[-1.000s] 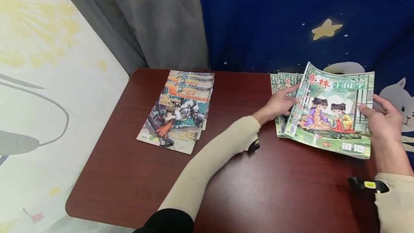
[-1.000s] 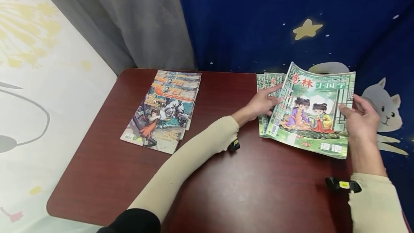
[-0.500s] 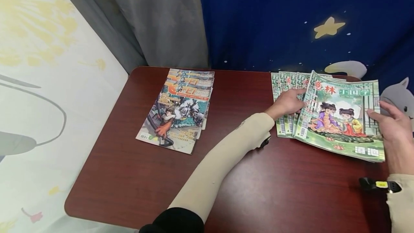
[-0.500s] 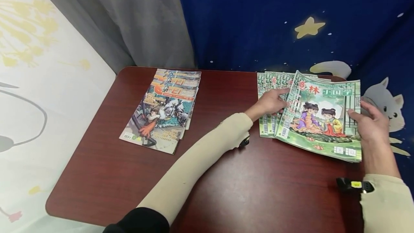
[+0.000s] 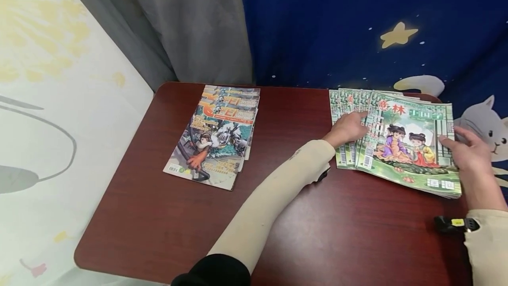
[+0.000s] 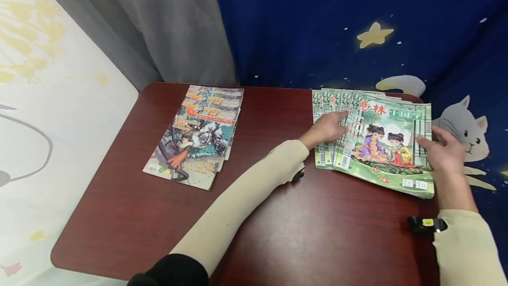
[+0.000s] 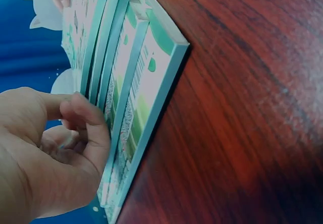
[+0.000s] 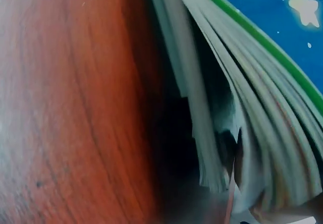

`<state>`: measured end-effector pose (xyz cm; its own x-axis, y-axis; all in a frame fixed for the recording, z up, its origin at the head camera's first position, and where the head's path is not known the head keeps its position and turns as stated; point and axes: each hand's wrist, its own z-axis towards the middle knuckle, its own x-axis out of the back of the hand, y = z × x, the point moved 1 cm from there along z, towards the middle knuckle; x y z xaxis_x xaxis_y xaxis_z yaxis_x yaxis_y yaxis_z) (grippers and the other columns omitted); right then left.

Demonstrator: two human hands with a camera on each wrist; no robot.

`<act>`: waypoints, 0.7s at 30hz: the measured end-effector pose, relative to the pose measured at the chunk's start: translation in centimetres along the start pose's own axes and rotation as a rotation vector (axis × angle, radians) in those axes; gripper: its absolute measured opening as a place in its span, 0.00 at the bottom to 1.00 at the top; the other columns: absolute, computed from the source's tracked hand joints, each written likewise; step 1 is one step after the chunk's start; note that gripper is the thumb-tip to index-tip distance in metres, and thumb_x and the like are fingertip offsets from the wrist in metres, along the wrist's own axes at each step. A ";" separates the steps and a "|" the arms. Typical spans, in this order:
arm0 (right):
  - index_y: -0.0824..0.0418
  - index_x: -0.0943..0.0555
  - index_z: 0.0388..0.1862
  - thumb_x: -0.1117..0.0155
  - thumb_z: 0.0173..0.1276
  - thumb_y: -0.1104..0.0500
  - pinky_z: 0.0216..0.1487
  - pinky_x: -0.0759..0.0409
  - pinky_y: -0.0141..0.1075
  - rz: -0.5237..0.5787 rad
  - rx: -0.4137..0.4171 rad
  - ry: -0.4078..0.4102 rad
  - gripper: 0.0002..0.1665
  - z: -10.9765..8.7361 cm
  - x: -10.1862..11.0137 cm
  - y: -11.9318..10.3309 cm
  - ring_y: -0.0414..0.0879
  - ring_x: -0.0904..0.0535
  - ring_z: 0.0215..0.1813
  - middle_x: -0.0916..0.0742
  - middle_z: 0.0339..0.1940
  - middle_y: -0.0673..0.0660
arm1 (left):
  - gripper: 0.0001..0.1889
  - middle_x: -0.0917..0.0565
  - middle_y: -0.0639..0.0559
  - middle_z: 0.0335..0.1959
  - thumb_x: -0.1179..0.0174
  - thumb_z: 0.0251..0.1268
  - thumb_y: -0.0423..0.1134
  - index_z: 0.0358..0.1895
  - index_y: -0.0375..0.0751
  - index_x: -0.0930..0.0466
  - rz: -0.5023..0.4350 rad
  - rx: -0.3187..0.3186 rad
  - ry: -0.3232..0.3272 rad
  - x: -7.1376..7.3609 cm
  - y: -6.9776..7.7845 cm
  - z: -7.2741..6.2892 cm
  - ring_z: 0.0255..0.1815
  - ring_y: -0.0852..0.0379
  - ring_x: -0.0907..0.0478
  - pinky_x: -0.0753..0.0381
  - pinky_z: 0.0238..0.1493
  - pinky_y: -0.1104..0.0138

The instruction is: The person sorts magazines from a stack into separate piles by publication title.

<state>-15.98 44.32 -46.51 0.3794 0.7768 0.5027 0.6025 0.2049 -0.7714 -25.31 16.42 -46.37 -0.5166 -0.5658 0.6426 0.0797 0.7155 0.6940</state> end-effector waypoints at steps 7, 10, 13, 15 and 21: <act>0.58 0.45 0.88 0.46 0.82 0.43 0.30 0.26 0.27 -0.343 0.143 -0.048 0.44 0.4 -0.2 0.8 0.27 0.30 0.33 0.25 0.72 0.69 | 0.31 0.33 0.58 0.11 0.50 0.85 0.46 0.84 0.73 0.46 0.087 -0.005 -0.014 -0.3 0.1 -0.1 0.09 0.60 0.44 0.37 0.14 0.67; 0.65 0.50 0.87 0.48 0.82 0.41 0.30 0.28 0.32 -0.407 0.172 -0.098 0.48 0.3 0.4 1.2 0.34 0.28 0.35 0.30 0.75 0.77 | 0.31 0.29 0.57 0.12 0.51 0.86 0.47 0.84 0.74 0.47 0.108 -0.003 -0.017 -0.5 0.3 -0.2 0.09 0.61 0.39 0.33 0.16 0.67; 0.68 0.50 0.86 0.48 0.82 0.41 0.30 0.27 0.33 -0.424 0.186 -0.113 0.49 0.2 0.6 1.2 0.34 0.27 0.34 0.31 0.76 0.79 | 0.31 0.24 0.57 0.15 0.51 0.86 0.48 0.84 0.73 0.47 0.130 -0.009 -0.012 -0.6 0.3 -0.4 0.10 0.61 0.33 0.28 0.18 0.68; 0.71 0.51 0.86 0.48 0.82 0.43 0.28 0.26 0.33 -0.432 0.207 -0.120 0.49 0.1 0.5 1.1 0.32 0.27 0.31 0.30 0.73 0.81 | 0.31 0.22 0.58 0.18 0.51 0.86 0.50 0.85 0.70 0.47 0.179 -0.028 0.007 -0.7 0.3 -0.6 0.11 0.61 0.33 0.28 0.20 0.68; 0.81 0.51 0.82 0.46 0.81 0.40 0.41 0.21 0.40 -0.523 0.301 -0.141 0.54 -1.3 -0.1 -0.1 0.54 0.19 0.45 0.31 0.71 0.84 | 0.35 0.20 0.58 0.22 0.50 0.85 0.54 0.87 0.62 0.52 0.301 -0.059 0.054 -1.0 -0.2 -1.0 0.13 0.61 0.36 0.31 0.20 0.69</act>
<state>-15.18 43.40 -45.97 -0.0217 0.5949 0.8035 0.4510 0.7231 -0.5233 -23.96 16.39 -46.80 -0.4166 -0.3536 0.8375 0.2728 0.8301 0.4863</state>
